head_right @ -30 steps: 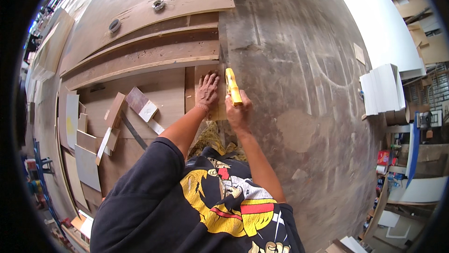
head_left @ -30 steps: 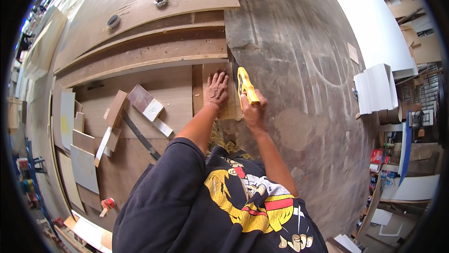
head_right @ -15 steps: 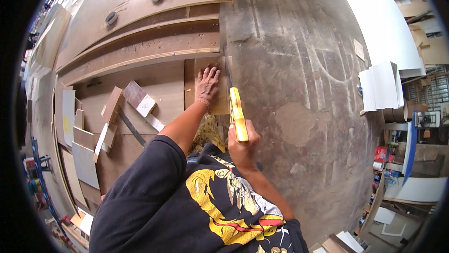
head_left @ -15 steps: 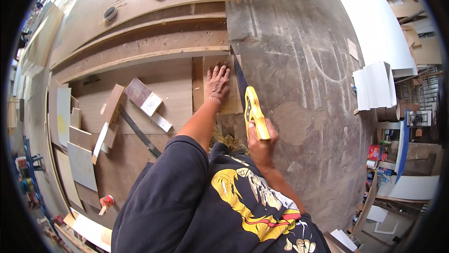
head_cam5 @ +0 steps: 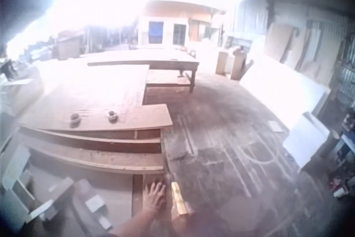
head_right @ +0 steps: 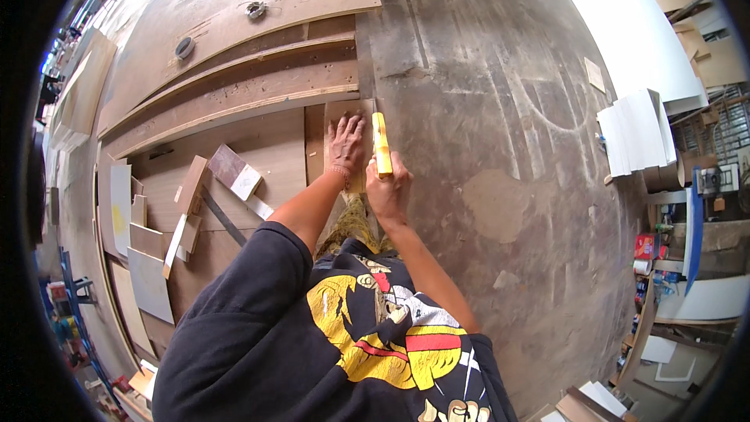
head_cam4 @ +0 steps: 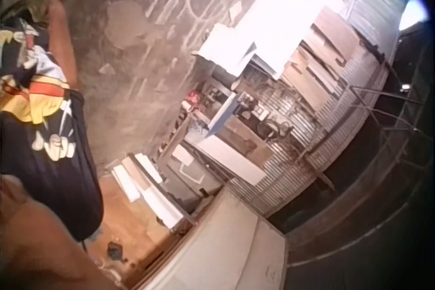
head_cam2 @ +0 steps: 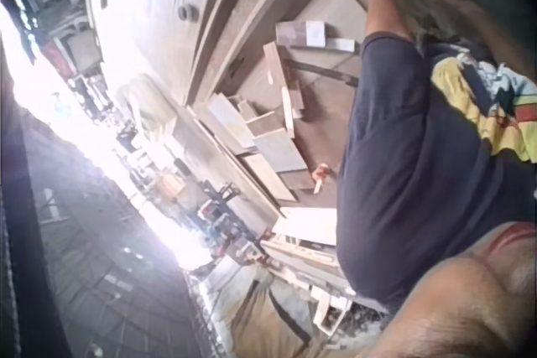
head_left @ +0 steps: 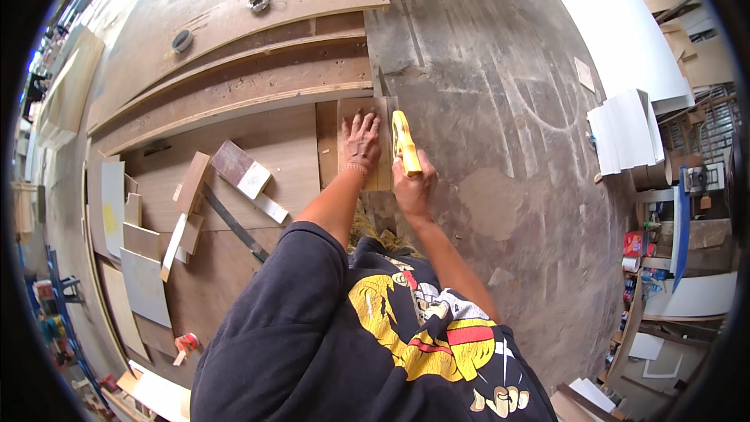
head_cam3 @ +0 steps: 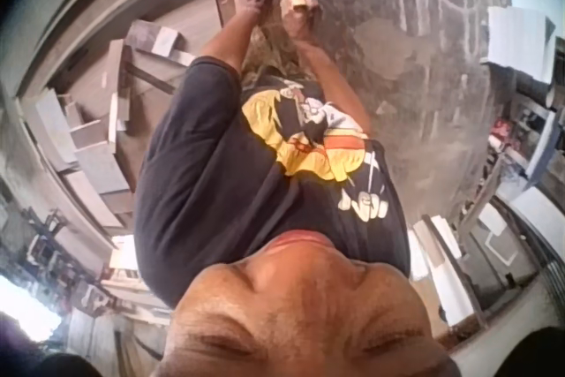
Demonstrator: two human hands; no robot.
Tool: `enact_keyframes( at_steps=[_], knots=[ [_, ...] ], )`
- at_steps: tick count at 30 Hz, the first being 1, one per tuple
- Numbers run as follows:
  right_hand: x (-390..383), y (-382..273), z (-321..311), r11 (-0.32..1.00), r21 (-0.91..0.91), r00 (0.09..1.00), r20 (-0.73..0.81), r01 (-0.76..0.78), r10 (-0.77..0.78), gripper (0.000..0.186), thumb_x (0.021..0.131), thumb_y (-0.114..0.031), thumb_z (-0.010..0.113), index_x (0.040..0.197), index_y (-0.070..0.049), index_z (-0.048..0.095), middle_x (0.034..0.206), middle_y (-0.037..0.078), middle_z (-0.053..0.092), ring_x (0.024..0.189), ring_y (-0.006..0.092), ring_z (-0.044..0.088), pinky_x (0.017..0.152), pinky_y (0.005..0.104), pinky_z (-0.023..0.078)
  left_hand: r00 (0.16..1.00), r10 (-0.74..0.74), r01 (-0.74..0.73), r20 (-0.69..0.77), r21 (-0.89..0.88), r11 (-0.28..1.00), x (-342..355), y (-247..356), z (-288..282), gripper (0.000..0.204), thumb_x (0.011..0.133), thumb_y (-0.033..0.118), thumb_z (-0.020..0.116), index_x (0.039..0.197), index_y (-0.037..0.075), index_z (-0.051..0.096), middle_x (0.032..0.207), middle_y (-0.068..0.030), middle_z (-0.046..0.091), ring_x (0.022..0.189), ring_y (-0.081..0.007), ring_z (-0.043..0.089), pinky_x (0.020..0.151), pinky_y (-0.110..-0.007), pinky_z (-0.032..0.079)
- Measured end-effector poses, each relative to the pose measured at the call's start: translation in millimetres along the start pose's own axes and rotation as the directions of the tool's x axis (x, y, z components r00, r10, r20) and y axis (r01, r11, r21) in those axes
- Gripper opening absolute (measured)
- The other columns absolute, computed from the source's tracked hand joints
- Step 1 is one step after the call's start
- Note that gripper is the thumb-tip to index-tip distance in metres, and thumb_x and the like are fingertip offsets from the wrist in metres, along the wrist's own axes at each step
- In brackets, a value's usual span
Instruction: The person marks lines on a wooden block using a ruler and a pencil, then saws the wooden block with a handsaw.
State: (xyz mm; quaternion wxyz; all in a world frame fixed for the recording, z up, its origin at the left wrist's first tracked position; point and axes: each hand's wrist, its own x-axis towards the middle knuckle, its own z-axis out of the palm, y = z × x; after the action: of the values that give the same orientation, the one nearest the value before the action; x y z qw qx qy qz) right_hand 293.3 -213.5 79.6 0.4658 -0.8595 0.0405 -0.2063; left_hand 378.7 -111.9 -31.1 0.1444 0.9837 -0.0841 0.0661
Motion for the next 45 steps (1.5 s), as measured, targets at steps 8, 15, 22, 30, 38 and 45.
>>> enact_keyframes(
  at_steps=[8,15,22,30,38,45],
  knots=[
    [7.8,9.9,3.7,0.998,0.063,0.999,0.035,0.018,-0.02,0.011,0.076,-0.006,0.06,0.077,0.002,0.053,0.066,0.023,0.057,0.064,0.0391,0.059,0.056,0.0417,0.047,0.998,-0.055,0.055,-0.001,0.015,0.998,-2.3,9.1,-0.2,0.044,0.083,0.015,0.04,0.126,0.011,0.049,0.134,-0.0028,0.043,0.131,-0.0256,0.03,0.11,-0.049,0.012],
    [-1.1,-10.1,-0.6,0.995,0.07,0.997,0.029,-0.075,0.073,0.011,0.074,-0.003,0.062,0.077,0.003,0.053,0.069,0.022,0.059,0.067,0.0382,0.06,0.059,0.0403,0.047,1.0,-0.023,0.023,0.002,-0.05,0.998,-4.6,4.8,2.4,0.045,0.082,0.014,0.042,0.126,0.012,0.048,0.133,-0.0027,0.044,0.13,-0.0254,0.032,0.109,-0.051,0.015],
    [15.9,25.7,-4.7,0.971,0.151,0.977,0.132,-0.184,0.165,0.008,0.074,-0.002,0.061,0.08,0.002,0.057,0.07,0.019,0.059,0.064,0.0337,0.059,0.058,0.0394,0.045,0.997,-0.073,0.073,-0.012,-0.009,0.997,0.2,14.0,2.5,0.043,0.082,0.015,0.042,0.124,0.012,0.05,0.132,-0.0023,0.045,0.128,-0.0253,0.033,0.108,-0.05,0.017],
    [5.3,-4.8,-2.4,0.987,0.036,0.984,0.083,-0.159,0.156,0.01,0.075,-0.003,0.061,0.083,0.002,0.058,0.076,0.018,0.063,0.071,0.0325,0.062,0.065,0.0381,0.048,0.997,-0.073,0.072,-0.03,-0.038,0.997,1.4,12.4,5.6,0.042,0.084,0.016,0.041,0.125,0.013,0.049,0.133,-0.0011,0.044,0.129,-0.0253,0.034,0.108,-0.052,0.015],
    [40.9,4.1,-18.2,0.774,0.411,0.875,0.277,-0.481,0.397,0.004,0.083,-0.002,0.056,0.08,0.001,0.055,0.057,0.001,0.05,0.037,0.0059,0.041,0.03,0.0221,0.03,0.997,-0.067,0.067,0.03,-0.016,0.998,2.1,16.8,3.0,0.042,0.084,0.015,0.041,0.125,0.014,0.049,0.133,-0.0005,0.044,0.129,-0.0252,0.032,0.108,-0.051,0.016],
    [42.2,-14.4,8.4,0.951,-0.041,0.938,0.153,-0.307,0.31,0.02,0.078,-0.013,0.064,0.083,0.005,0.057,0.071,0.017,0.061,0.065,0.0237,0.06,0.061,0.0378,0.047,0.996,-0.086,0.085,-0.023,-0.043,0.995,1.6,14.5,8.7,0.041,0.085,0.017,0.04,0.125,0.014,0.049,0.134,-0.0003,0.044,0.129,-0.025,0.034,0.109,-0.052,0.014]
  ],
)
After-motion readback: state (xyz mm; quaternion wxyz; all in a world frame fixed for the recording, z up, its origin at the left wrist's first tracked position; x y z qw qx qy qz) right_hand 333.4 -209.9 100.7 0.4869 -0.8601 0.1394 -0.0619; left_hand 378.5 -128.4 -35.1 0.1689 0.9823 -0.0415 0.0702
